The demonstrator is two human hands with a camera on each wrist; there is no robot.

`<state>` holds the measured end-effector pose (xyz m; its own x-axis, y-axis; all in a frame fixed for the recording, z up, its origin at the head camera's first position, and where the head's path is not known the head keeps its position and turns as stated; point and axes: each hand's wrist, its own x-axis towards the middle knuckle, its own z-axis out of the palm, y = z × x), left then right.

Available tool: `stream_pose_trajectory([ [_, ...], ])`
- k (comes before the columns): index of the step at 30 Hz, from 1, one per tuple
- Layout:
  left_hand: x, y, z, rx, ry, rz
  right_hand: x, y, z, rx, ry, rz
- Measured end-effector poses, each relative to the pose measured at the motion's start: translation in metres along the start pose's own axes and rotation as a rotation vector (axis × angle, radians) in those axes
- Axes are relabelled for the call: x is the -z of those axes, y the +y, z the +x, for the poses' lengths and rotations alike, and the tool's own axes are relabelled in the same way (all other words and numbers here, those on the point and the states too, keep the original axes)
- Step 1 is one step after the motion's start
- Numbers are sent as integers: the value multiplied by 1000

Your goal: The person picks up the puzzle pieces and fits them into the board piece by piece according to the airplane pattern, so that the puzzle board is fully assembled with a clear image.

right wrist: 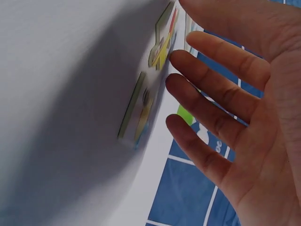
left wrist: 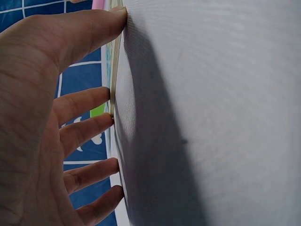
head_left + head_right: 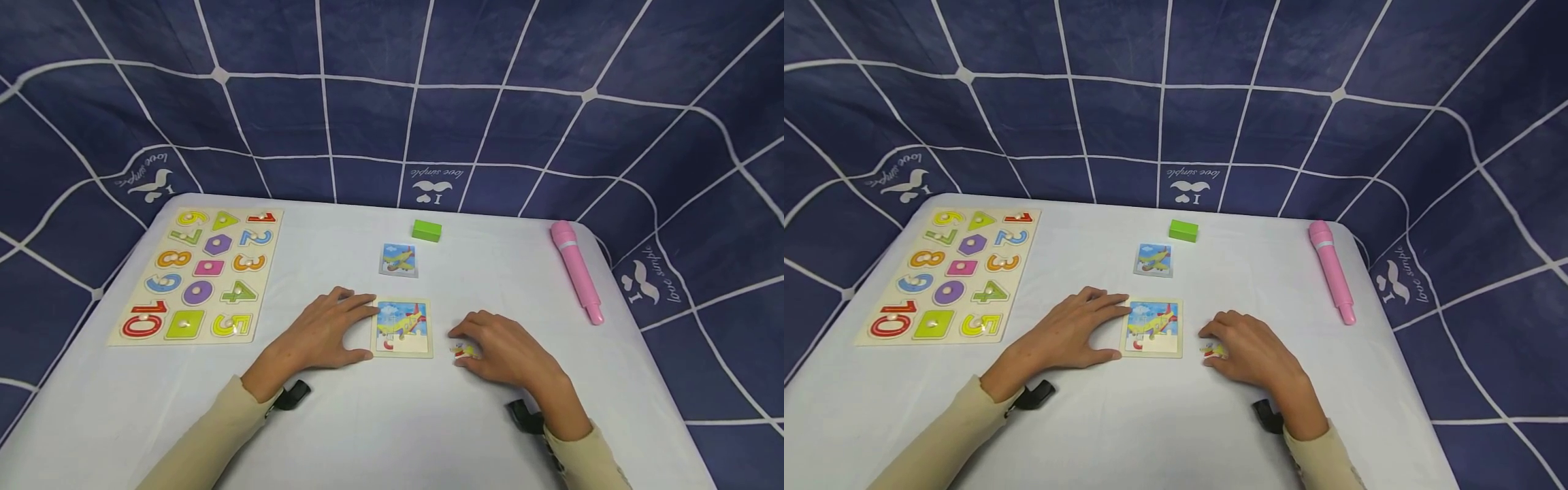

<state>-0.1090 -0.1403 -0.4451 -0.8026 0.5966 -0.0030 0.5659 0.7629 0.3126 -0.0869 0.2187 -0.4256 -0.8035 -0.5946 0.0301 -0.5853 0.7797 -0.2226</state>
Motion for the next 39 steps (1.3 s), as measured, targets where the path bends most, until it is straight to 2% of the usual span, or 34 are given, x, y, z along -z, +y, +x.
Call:
stream_pose_trajectory([
  [7, 1, 1, 0, 1, 0, 0, 1, 3, -7, -25, -19, -4],
  [24, 1, 1, -1, -1, 9, -1, 1, 5, -11, -15, -4, -4],
  [32, 0, 1, 0, -6, 15, -2, 1, 1, -5, 8, 16, 15],
  [39, 0, 0, 0, -1, 9, -2, 3, -7, 9, 53, 2, 27],
])
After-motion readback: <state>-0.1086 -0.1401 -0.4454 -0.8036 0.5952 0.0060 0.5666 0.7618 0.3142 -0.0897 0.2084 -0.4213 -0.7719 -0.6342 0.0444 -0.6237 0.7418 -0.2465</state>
